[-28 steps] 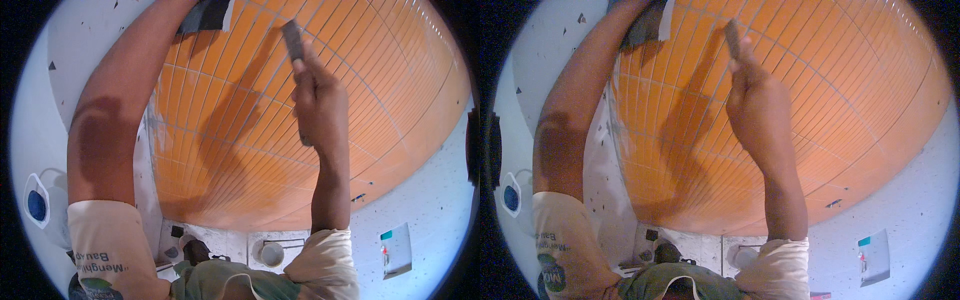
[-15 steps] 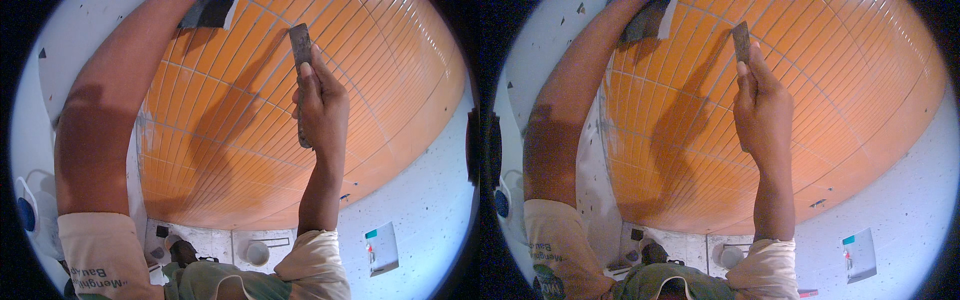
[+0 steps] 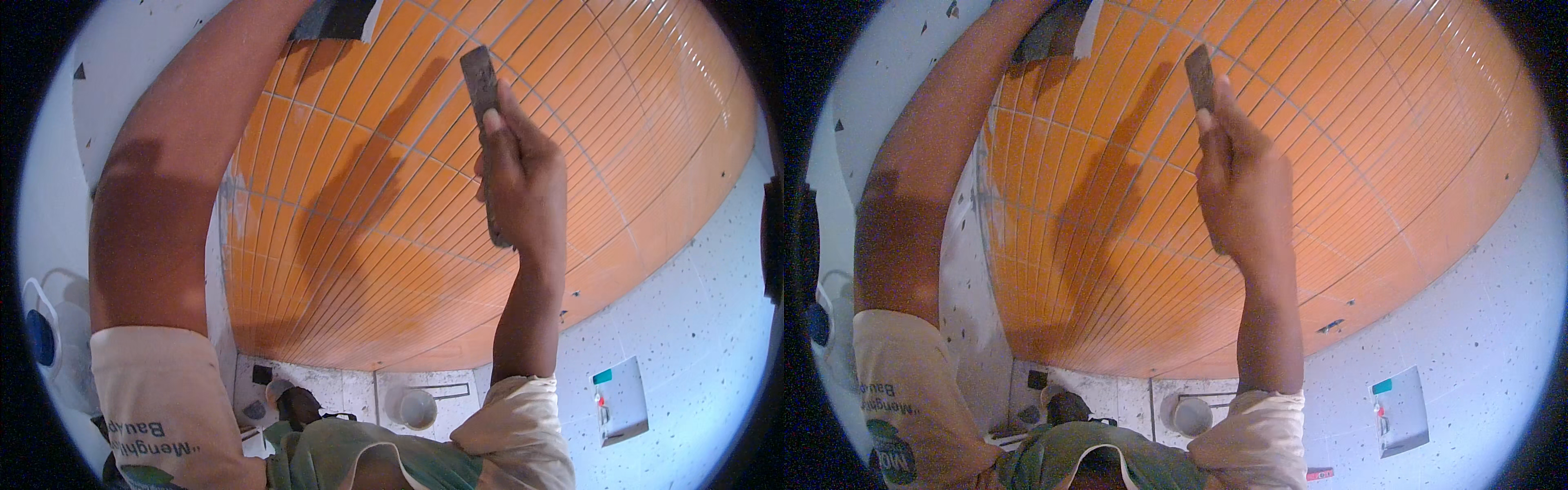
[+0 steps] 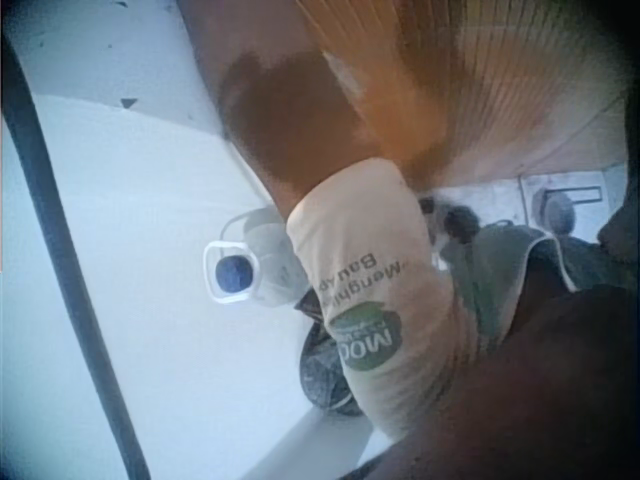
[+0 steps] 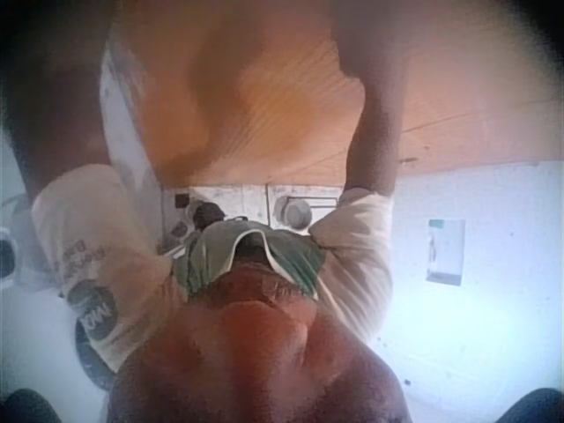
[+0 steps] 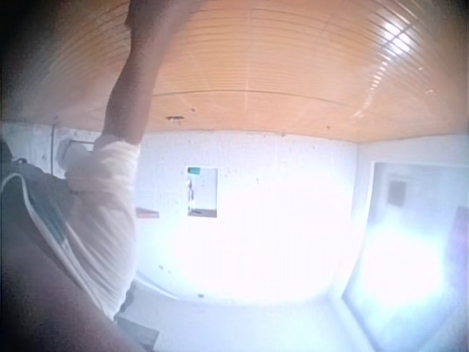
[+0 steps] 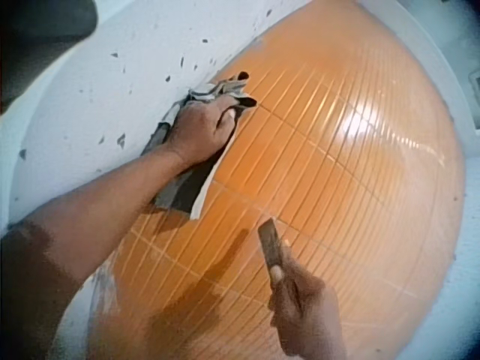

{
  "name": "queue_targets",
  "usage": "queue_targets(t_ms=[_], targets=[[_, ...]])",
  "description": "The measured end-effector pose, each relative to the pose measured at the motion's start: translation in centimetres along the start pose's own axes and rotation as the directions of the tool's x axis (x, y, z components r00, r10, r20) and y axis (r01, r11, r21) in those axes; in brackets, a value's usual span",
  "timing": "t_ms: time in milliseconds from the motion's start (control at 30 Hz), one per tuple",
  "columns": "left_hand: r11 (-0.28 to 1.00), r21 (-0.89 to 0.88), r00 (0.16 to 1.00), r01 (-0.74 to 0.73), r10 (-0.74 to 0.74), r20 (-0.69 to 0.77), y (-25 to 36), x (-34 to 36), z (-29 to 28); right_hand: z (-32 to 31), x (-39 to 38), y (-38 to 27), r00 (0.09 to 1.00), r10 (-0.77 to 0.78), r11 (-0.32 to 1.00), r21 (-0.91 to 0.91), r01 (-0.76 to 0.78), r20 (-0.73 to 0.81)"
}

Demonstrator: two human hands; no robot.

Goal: The person applies grout to the joints between orange wall tiles using a grout float and wipes excess grout with a cloth. The person repeatedly scoops grout from a bucket and spreads it along the tile seams, then cleans the tile surfaces.

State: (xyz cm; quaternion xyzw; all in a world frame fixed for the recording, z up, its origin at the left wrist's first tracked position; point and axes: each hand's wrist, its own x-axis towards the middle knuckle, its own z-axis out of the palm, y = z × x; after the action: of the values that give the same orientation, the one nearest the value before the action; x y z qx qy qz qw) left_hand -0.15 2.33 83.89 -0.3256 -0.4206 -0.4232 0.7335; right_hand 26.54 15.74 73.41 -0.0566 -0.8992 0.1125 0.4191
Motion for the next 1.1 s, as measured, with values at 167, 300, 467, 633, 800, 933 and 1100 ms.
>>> queue_targets(t_ms=[167,300,467,633,800,933,1100], targets=[[1.000,0.000,1.000,-0.029,0.029,-0.009,-0.2,0.2,0.5,0.5,0.5,-0.7,0.995,0.104,0.994,0.045,-0.104,0.000],[0.996,0.020,0.992,-0.091,0.092,-0.081,-0.4,0.2,0.8,2.4,-2.5,0.3,0.992,0.108,0.994,0.006,-0.109,0.069],[0.997,0.011,0.994,-0.082,0.083,-0.068,-0.3,0.2,0.5,2.6,-5.0,1.3,0.980,0.035,0.996,0.068,-0.049,0.196],[1.000,0.020,0.999,-0.015,0.015,-0.029,-0.2,0.1,0.4,1.9,-1.7,0.7,1.000,-0.018,0.995,0.094,0.020,-0.023],[0.999,-0.015,0.998,-0.032,0.031,-0.048,0.3,0.2,0.6,1.7,1.2,-0.4,0.993,-0.089,0.993,0.065,0.094,-0.073],[0.998,-0.001,0.997,-0.060,0.060,-0.043,0.0,0.4,1.1,1.8,2.0,-0.7,0.993,-0.086,0.996,0.009,0.087,-0.084],[0.993,0.042,0.990,-0.108,0.111,-0.087,-0.2,0.2,1.3,1.8,0.8,-0.3,0.990,-0.131,0.988,-0.075,0.134,0.042]])
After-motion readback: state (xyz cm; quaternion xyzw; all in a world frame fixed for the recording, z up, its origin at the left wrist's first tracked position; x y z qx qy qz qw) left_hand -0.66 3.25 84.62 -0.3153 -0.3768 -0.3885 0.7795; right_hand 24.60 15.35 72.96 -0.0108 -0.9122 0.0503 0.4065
